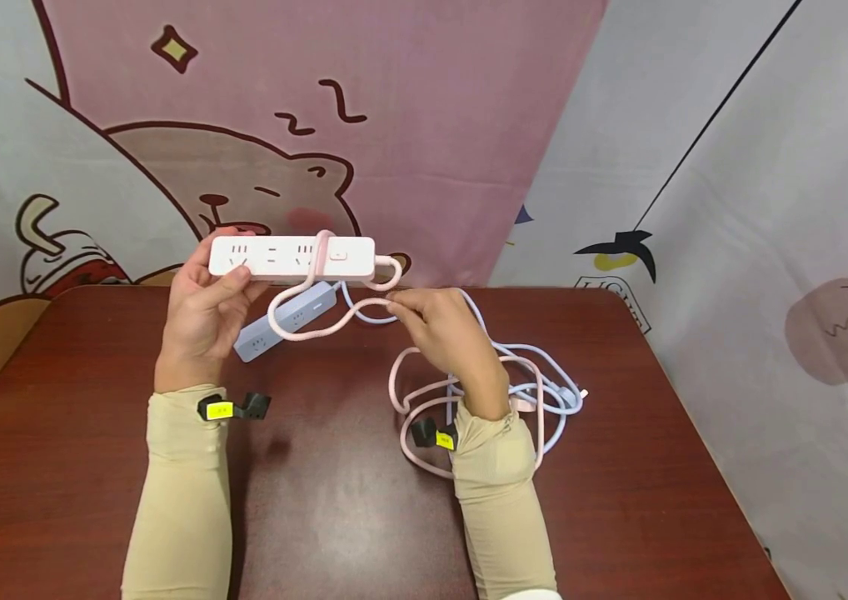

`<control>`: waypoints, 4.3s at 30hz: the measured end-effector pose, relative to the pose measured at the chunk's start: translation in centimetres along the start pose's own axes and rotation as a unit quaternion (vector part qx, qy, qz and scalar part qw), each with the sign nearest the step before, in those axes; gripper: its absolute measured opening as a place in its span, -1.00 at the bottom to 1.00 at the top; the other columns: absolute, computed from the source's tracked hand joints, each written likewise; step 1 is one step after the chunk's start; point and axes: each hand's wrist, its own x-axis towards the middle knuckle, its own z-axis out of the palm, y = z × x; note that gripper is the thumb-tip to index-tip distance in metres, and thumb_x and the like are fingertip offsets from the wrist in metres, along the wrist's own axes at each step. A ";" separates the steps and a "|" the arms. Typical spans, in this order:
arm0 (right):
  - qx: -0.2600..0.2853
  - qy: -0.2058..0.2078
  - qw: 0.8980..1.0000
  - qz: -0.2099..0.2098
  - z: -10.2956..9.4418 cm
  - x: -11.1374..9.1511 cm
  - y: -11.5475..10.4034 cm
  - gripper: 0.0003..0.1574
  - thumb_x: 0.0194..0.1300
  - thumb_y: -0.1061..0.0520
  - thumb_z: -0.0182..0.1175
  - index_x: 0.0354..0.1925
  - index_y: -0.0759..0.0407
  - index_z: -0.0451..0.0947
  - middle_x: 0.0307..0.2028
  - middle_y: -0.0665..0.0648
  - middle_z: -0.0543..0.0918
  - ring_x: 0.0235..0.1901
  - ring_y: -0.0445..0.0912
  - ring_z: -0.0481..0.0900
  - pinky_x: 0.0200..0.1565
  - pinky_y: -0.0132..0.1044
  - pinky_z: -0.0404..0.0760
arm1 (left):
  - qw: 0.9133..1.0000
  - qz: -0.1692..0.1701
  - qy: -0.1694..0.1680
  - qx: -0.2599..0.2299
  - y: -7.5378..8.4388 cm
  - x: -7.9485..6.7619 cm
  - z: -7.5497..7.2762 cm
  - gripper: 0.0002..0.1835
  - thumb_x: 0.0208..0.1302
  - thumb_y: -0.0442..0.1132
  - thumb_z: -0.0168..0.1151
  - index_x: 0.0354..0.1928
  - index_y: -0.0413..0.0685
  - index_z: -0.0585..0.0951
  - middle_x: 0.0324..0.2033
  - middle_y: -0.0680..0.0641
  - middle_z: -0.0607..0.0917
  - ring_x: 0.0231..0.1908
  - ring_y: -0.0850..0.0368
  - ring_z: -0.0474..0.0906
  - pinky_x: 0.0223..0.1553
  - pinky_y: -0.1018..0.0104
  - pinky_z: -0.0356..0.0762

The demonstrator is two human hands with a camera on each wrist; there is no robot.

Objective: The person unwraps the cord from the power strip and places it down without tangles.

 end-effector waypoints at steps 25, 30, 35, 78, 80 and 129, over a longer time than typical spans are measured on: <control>0.167 0.055 0.982 -0.070 -1.5 -1.0 -1.3 -0.74 0.38 0.34 0.25 0.00 0.24 0.74 -0.28 0.15 0.77 -0.32 -0.28 0.57 -0.23 -0.51 0.55 | 0.998 -0.002 0.035 0.056 -0.2 0.1 0.1 -0.50 0.25 -0.70 0.15 0.19 -0.21 0.49 0.07 -0.15 0.59 -0.05 0.11 0.66 -0.10 0.29 0.77; 0.207 0.132 0.966 -0.079 -1.5 -0.8 -1.2 -0.78 0.39 0.39 0.21 -0.07 0.33 0.73 -0.54 0.14 0.51 -0.52 -0.19 0.38 -0.45 -0.43 0.38 | 0.997 -0.009 0.035 0.073 -0.3 0.2 0.1 -0.47 0.24 -0.70 0.16 0.25 -0.31 0.42 0.02 -0.09 0.62 -0.07 0.13 0.65 -0.14 0.32 0.76; 0.232 0.222 0.946 -0.046 -1.5 -0.5 -1.2 -0.81 0.43 0.34 0.19 -0.11 0.41 0.71 -0.54 0.01 0.51 -0.51 -0.21 0.42 -0.47 -0.43 0.37 | 0.996 -0.013 0.033 0.085 -0.2 0.1 0.2 -0.51 0.24 -0.71 0.15 0.15 -0.17 0.53 0.01 -0.08 0.63 -0.08 0.14 0.66 -0.14 0.34 0.76; 0.044 0.357 0.892 0.272 -2.2 -0.6 4.2 -0.69 0.42 0.07 0.18 -0.36 0.14 0.78 -0.74 -0.44 0.38 -0.64 -0.42 0.31 -0.44 -0.44 0.26 | 0.999 -0.008 -0.039 -0.015 0.5 -0.1 -1.5 -0.52 0.28 -0.73 0.02 0.17 -0.22 0.48 0.04 -0.13 0.63 -0.06 0.04 0.69 -0.09 0.22 0.75; 0.037 0.342 0.896 0.279 -2.4 -0.8 4.4 -0.69 0.42 0.06 0.18 -0.35 0.14 0.79 -0.74 -0.44 0.38 -0.63 -0.40 0.34 -0.44 -0.44 0.28 | 0.999 0.000 -0.027 -0.033 0.6 -0.1 -1.6 -0.53 0.29 -0.72 0.03 0.17 -0.24 0.47 0.04 -0.16 0.62 -0.06 0.02 0.69 -0.07 0.18 0.75; -0.027 -0.082 0.945 0.316 -5.5 -3.8 6.3 -0.55 0.40 -0.01 0.13 0.03 0.23 0.74 0.04 0.30 0.75 0.11 0.19 0.65 0.17 0.08 0.59 | 0.946 -0.129 0.240 0.174 0.8 0.6 -2.8 -0.36 0.18 -0.64 0.31 0.30 -0.15 0.45 -0.03 -0.04 0.53 -0.04 0.11 0.57 -0.22 0.40 0.75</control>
